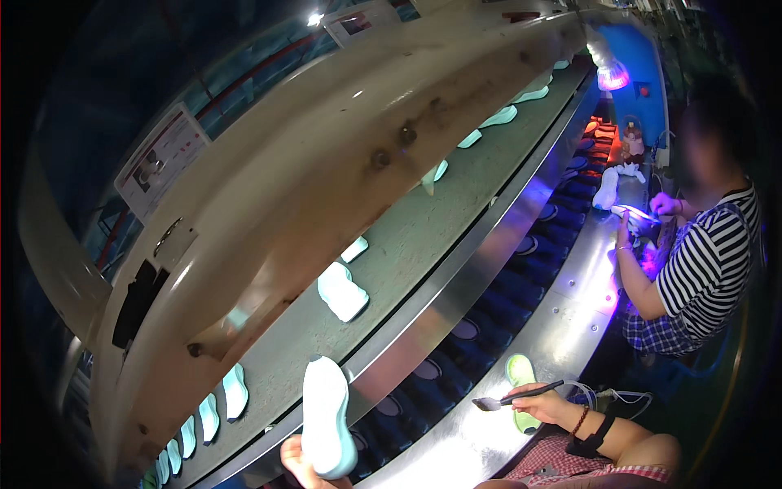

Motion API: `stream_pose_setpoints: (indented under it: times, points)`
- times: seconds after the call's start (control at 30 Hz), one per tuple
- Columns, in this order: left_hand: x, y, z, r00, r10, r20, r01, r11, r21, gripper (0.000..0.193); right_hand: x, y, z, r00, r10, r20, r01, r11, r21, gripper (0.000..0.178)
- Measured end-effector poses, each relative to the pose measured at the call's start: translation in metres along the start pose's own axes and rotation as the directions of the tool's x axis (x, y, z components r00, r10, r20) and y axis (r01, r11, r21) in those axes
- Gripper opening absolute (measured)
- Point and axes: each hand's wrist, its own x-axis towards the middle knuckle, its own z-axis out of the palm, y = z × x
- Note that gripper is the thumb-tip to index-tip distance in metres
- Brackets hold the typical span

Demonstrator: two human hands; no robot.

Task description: Applying a liquid adhesive or primer to the surface of shoe soles using a manual brush.

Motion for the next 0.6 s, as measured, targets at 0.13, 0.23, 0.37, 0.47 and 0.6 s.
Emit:
stream_pose_setpoints:
  times: [0.13,0.23,0.37,0.47,0.6]
  points:
    - [-0.016,-0.013,-0.025,0.906,-0.393,0.156,0.412,0.904,-0.113,0.052,0.002,0.0,0.007,0.999,-0.013,0.03,0.015,0.997,-0.075,0.022]
    - [-0.024,-0.005,-0.037,0.87,-0.45,0.202,0.476,0.873,-0.106,0.058,0.002,-0.003,0.011,0.999,-0.038,-0.01,0.037,0.991,-0.126,0.023]
    - [-0.037,0.007,-0.057,0.83,-0.502,0.244,0.536,0.838,-0.103,0.064,0.007,-0.002,0.021,0.994,-0.089,-0.058,0.074,0.973,-0.22,0.019]
    - [-0.048,0.016,-0.076,0.785,-0.557,0.27,0.598,0.796,-0.095,0.07,0.009,0.002,0.032,0.994,-0.088,-0.07,0.07,0.97,-0.232,0.019]
    - [-0.079,0.003,-0.083,0.643,-0.745,0.181,0.76,0.65,-0.026,0.076,-0.002,0.005,0.05,0.994,-0.068,0.086,0.085,0.973,-0.216,0.02]
